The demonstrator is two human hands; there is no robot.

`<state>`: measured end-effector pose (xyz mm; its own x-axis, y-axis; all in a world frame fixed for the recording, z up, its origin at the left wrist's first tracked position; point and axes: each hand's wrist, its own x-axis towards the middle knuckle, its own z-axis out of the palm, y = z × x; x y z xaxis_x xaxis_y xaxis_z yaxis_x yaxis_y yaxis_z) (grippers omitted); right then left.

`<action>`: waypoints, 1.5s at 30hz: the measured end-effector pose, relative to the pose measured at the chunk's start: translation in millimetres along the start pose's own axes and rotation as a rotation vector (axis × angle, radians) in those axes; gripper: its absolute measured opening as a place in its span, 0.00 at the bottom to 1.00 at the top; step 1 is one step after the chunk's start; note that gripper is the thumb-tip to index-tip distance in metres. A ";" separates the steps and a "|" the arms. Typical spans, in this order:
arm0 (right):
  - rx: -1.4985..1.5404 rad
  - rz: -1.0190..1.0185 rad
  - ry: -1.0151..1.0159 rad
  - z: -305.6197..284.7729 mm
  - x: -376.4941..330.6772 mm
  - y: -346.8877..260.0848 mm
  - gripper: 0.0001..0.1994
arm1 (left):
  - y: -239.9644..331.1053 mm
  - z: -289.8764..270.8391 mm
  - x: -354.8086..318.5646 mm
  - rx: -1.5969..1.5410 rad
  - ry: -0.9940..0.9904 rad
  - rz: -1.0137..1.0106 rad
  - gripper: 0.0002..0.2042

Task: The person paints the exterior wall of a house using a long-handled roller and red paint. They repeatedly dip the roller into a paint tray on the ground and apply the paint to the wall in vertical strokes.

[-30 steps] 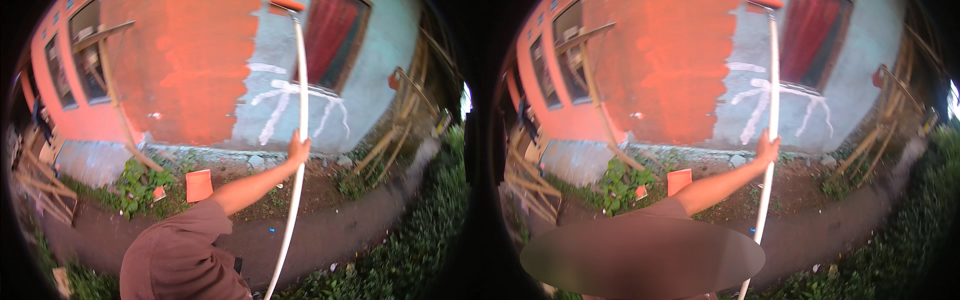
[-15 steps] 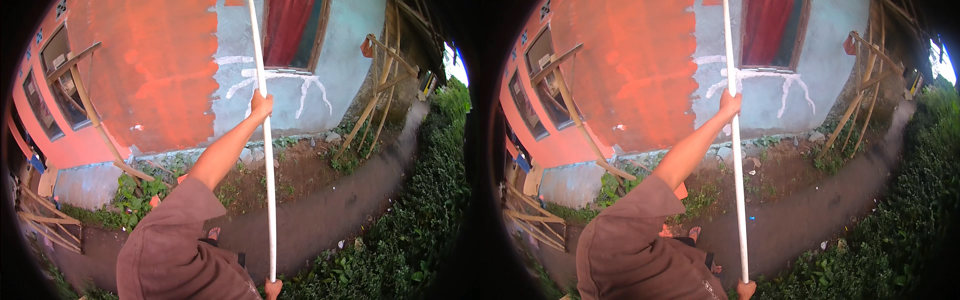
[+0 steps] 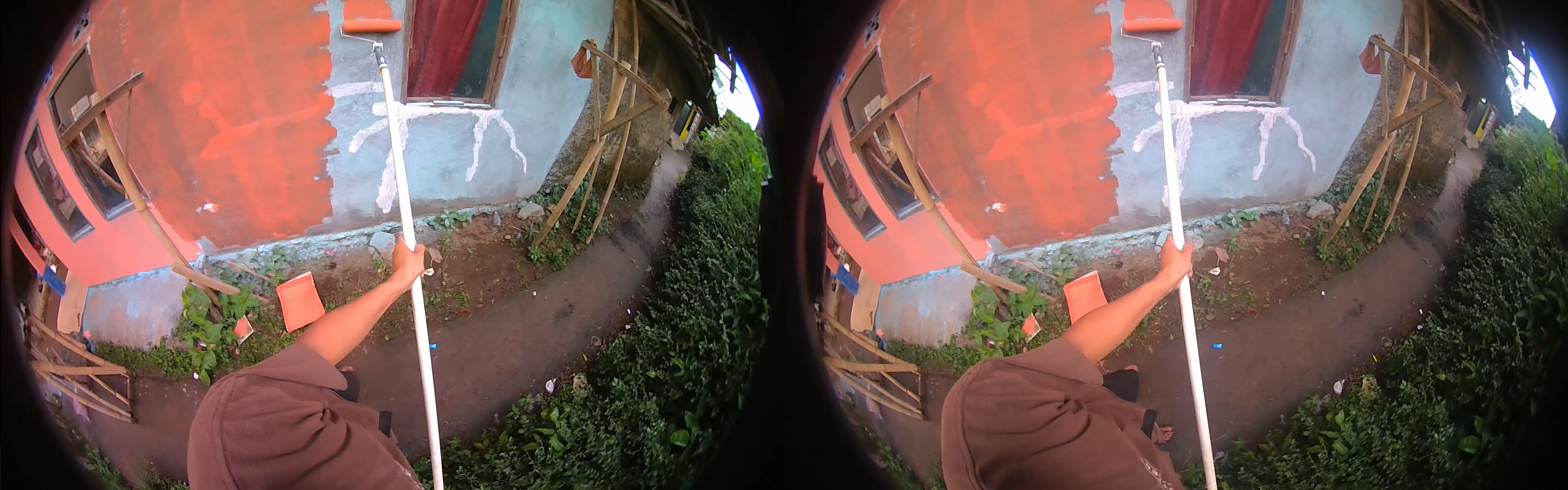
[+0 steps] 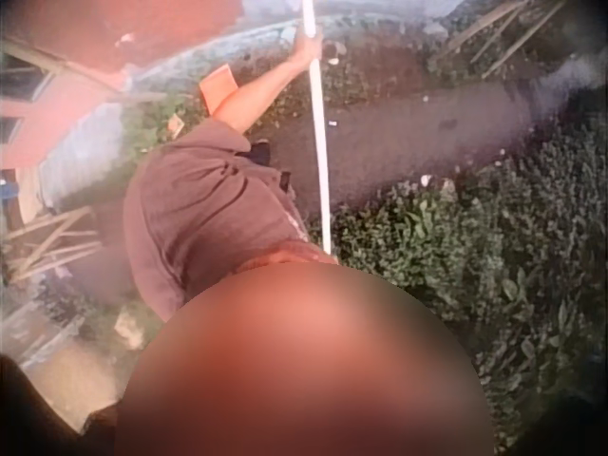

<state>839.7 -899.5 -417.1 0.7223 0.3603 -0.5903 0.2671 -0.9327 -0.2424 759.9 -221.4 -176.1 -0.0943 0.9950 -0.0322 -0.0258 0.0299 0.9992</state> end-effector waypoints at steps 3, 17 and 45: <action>0.040 -0.013 -0.010 -0.2 4.6 9.2 0.22 | 0.1 -0.8 -15.7 -0.028 -0.026 -0.062 0.12; 0.211 -0.131 0.154 -11.4 116.1 -114.0 0.18 | 156.0 26.5 90.2 -0.130 -0.085 0.232 0.10; 0.467 -0.357 -0.292 -91.2 56.0 -153.5 0.23 | 154.8 34.4 133.5 0.244 0.114 0.289 0.17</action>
<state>897.3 -737.8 -342.7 0.4198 0.6977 -0.5805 0.1057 -0.6728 -0.7322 777.6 -80.7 -24.9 -0.1733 0.9493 0.2624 0.2536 -0.2144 0.9432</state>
